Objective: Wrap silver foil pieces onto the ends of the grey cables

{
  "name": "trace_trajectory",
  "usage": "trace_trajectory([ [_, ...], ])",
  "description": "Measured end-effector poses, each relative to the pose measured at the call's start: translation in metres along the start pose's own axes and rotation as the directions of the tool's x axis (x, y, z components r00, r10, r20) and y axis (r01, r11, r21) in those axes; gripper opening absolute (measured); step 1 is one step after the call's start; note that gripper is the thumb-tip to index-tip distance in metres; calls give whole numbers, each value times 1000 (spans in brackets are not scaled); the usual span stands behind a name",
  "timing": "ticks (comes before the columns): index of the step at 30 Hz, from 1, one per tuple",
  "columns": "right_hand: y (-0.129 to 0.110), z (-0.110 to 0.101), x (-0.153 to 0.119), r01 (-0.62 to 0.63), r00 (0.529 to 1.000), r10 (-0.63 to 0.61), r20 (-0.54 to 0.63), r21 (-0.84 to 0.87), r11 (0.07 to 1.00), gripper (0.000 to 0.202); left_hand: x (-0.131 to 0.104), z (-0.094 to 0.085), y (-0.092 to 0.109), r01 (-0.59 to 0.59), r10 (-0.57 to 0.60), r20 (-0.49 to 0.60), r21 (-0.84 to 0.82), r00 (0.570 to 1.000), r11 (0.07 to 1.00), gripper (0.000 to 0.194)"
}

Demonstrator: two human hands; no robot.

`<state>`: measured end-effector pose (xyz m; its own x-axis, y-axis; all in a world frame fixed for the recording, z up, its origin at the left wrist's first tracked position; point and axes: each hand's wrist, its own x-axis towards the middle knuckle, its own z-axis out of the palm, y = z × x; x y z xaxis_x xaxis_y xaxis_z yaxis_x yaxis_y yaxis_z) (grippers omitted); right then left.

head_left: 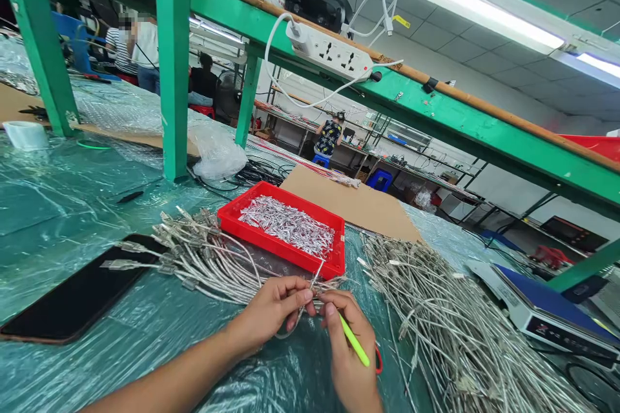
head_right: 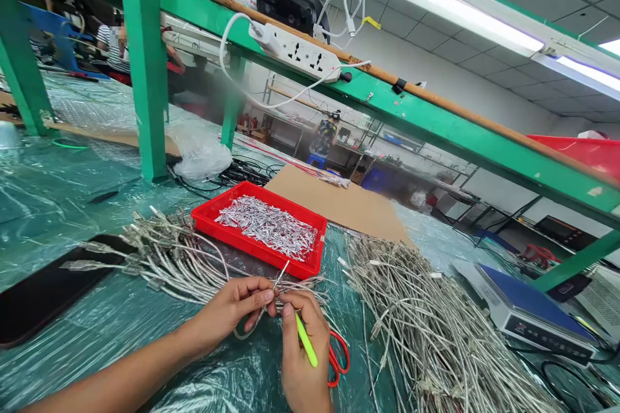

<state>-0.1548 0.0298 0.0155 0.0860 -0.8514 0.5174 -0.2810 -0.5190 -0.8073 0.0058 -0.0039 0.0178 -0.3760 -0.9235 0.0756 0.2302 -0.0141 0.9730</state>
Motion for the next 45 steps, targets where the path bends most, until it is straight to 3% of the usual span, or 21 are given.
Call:
trace_trajectory([
  [16,-5,0,1,63,997,-66,-38,-79,995,19,0,0,-1,-11,10,35,26,999,1000,39],
  [25,6,2,-3,52,990,-68,-120,-131,990,19,-1,0,0,-8,7,19,40,1000,999,38],
  [31,-2,1,-4,188,981,-193,-21,-157,970,21,1,1,-2,0,0,-3,26,1000,1000,43],
  [35,-6,2,-6,216,976,-208,69,-132,967,25,2,1,-5,14,-13,-17,22,1000,1000,45],
  [45,-2,-2,-3,159,986,-166,-35,-152,976,18,-1,1,2,-9,8,13,59,1000,998,40],
])
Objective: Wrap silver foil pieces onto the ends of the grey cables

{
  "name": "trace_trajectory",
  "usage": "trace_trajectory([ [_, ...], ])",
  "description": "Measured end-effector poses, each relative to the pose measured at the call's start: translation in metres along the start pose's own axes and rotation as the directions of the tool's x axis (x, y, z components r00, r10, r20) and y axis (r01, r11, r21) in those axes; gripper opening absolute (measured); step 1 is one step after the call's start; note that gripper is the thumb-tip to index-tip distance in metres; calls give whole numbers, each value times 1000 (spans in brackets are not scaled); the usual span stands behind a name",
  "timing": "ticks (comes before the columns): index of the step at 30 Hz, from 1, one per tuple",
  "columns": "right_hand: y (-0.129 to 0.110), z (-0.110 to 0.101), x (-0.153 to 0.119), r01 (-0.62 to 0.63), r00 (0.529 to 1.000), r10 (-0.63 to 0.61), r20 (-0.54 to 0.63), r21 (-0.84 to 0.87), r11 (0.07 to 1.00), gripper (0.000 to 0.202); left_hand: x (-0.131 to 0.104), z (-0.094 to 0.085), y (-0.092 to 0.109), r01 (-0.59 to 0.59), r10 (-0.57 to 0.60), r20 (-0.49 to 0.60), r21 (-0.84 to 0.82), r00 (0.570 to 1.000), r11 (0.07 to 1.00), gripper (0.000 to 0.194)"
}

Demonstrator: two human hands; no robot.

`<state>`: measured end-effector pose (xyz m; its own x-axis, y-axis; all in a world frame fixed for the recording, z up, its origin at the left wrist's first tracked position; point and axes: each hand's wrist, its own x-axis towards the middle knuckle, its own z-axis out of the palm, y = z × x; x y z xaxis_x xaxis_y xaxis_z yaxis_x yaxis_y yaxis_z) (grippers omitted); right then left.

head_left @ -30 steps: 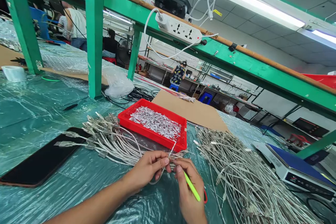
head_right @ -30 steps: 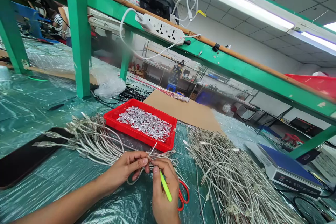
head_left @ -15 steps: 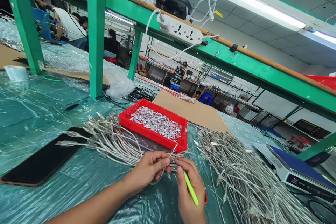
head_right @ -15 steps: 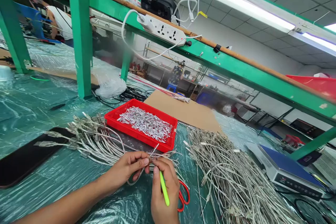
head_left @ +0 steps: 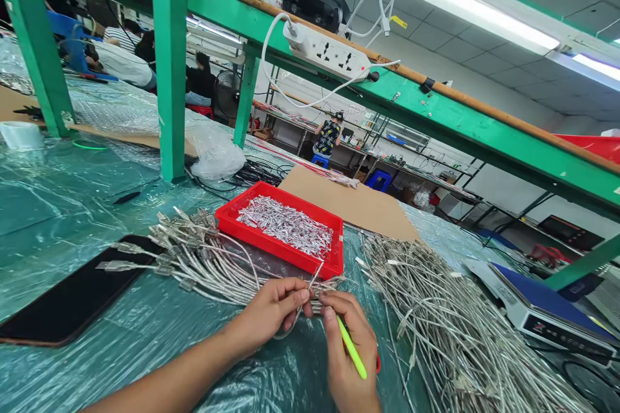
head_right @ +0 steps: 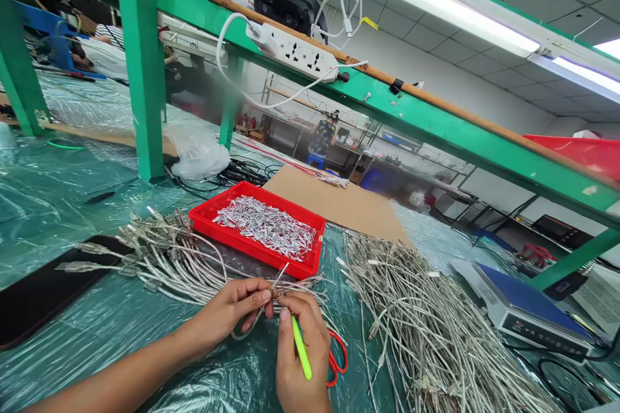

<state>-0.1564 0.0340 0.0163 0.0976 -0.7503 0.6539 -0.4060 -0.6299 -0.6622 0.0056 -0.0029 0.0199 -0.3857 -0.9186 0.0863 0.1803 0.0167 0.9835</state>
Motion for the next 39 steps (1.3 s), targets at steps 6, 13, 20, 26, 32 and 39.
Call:
trace_trajectory([
  [6,1,0,1,-3,1000,2,-19,-14,1000,18,0,1,0,0,0,18,2,1000,1000,41],
  [13,0,0,3,-6,1000,5,-23,-9,1000,18,0,0,-1,2,-2,27,-7,1000,1000,42],
  [20,3,3,0,-30,999,29,-33,-45,999,20,1,1,-2,2,-2,9,-1,1000,1000,41],
  [26,2,6,-2,50,999,-49,22,-44,998,24,2,2,-5,19,-20,-13,-10,1000,1000,48],
  [32,2,5,-1,51,998,-49,41,-57,997,25,2,4,-13,31,-31,-2,44,1000,999,48],
  [39,10,0,0,121,992,-115,45,-148,982,28,2,8,-10,51,-50,-29,49,998,997,47],
])
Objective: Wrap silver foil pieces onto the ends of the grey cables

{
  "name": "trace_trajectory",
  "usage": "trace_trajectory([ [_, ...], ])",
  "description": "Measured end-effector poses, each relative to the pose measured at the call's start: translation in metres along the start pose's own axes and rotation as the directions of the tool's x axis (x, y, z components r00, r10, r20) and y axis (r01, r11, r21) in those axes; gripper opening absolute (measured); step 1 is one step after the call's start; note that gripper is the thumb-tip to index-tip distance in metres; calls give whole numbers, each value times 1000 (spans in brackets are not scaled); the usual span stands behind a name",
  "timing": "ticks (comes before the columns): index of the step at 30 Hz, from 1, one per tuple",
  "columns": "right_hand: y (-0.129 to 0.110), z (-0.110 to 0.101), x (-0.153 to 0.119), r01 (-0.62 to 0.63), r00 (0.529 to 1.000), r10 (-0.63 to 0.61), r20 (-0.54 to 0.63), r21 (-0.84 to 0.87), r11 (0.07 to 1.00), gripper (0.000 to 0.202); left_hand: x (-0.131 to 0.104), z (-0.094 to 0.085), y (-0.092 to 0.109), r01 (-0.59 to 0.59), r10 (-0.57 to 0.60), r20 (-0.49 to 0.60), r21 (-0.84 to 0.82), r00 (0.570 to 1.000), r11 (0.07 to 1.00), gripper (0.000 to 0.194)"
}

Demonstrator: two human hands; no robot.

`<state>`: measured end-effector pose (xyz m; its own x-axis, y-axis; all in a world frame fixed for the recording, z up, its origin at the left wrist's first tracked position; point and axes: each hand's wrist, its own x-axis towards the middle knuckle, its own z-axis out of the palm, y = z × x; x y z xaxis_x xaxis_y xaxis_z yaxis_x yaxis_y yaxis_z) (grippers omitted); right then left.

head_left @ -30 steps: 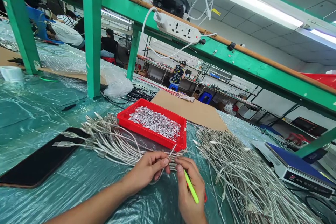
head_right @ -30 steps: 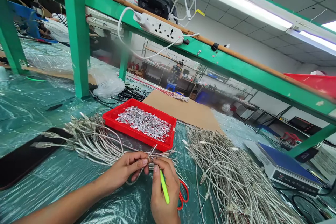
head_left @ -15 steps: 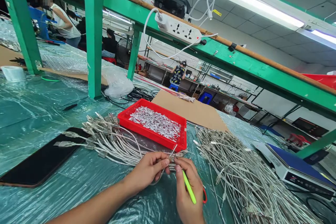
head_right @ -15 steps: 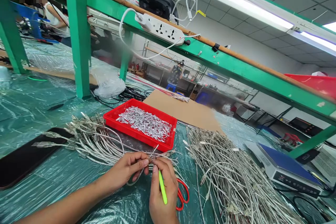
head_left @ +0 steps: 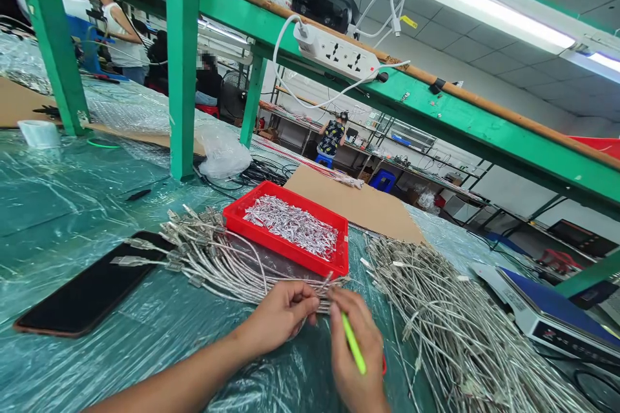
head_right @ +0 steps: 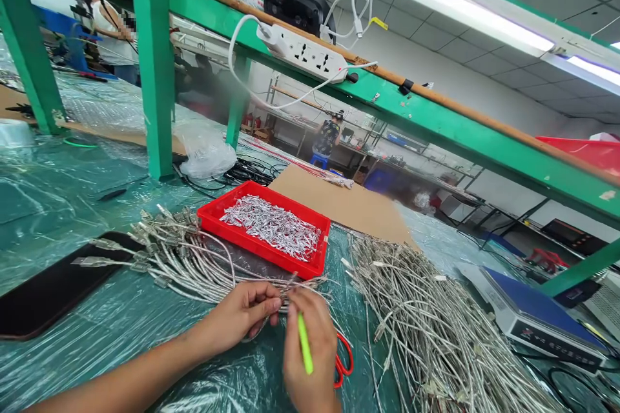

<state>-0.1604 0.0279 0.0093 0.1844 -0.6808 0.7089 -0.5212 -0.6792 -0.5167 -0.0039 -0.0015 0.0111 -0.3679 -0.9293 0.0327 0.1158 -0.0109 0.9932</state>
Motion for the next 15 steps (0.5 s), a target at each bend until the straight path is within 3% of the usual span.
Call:
trace_trajectory([
  [2,4,-2,0,-25,998,23,-50,-34,999,26,0,1,0,0,-1,13,30,1000,1000,45],
  [5,6,-4,0,22,999,-21,36,-31,999,28,-1,1,-1,16,-17,22,35,1000,999,43],
  [9,6,-4,1,37,999,-38,-13,-85,996,28,-1,0,-2,19,-19,10,46,1000,999,40],
  [12,7,-3,1,86,996,-81,48,-104,991,30,-2,-2,0,14,-14,13,40,1000,999,40],
  [15,6,-2,1,36,999,-37,1,-106,994,28,-2,-3,1,1,-2,9,53,1000,999,42],
])
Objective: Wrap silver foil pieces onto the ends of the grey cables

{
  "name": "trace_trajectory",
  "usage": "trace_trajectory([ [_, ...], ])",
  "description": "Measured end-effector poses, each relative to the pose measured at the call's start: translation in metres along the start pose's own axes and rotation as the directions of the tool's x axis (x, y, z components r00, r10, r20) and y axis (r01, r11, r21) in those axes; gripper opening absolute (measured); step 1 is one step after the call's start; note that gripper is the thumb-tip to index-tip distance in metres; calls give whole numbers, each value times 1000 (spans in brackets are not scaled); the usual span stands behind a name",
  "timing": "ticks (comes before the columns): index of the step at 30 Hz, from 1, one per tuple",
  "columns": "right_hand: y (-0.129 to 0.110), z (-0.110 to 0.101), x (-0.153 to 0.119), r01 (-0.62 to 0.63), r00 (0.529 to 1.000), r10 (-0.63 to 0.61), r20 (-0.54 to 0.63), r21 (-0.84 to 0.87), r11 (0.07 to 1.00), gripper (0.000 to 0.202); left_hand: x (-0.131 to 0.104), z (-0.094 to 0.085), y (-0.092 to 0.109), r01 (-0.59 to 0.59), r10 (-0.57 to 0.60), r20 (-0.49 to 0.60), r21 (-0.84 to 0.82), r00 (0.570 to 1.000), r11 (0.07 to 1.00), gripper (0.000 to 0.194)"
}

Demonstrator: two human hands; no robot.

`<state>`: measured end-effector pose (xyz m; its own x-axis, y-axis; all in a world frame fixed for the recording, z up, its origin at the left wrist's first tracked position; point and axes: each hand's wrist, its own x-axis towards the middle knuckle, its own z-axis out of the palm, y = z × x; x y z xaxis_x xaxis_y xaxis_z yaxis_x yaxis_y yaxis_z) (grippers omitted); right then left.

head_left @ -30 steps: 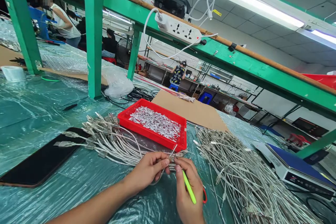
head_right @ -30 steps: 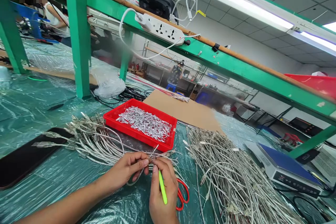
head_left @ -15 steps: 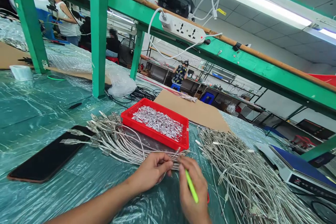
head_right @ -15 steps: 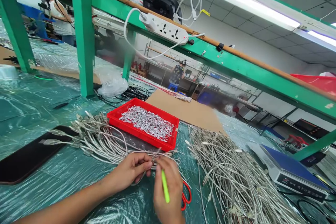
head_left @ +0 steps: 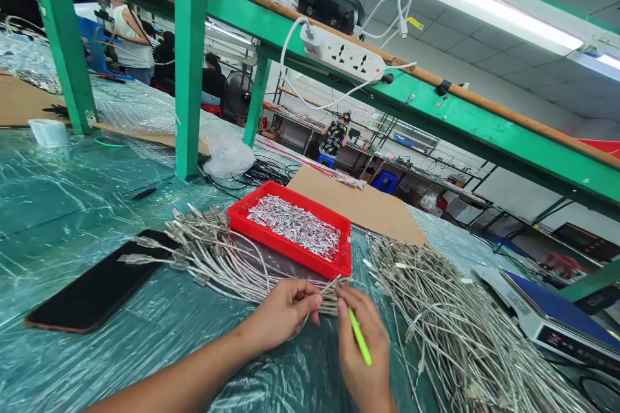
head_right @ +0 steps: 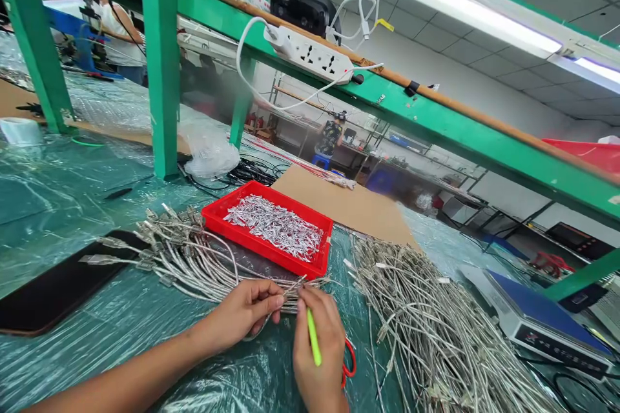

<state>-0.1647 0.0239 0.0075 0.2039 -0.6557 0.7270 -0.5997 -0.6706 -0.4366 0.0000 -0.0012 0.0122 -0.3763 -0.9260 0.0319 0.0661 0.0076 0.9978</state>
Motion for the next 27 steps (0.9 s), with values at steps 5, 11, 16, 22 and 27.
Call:
trace_trajectory([
  [5,-2,-1,1,21,994,-28,101,66,998,29,4,-5,-2,21,-21,-32,-4,999,1000,44],
  [11,13,-12,7,-116,968,114,-224,0,993,20,6,-8,1,57,-58,-92,-8,994,998,41],
  [16,-1,-9,4,-37,999,39,-22,108,993,27,4,-8,5,25,-26,-35,-33,999,999,43],
  [22,-17,-8,7,-52,996,41,83,129,990,30,3,-8,3,16,-15,13,-53,1000,998,40],
  [27,-15,-10,8,-43,998,37,46,131,990,31,3,-7,3,18,-17,27,-70,999,997,39],
])
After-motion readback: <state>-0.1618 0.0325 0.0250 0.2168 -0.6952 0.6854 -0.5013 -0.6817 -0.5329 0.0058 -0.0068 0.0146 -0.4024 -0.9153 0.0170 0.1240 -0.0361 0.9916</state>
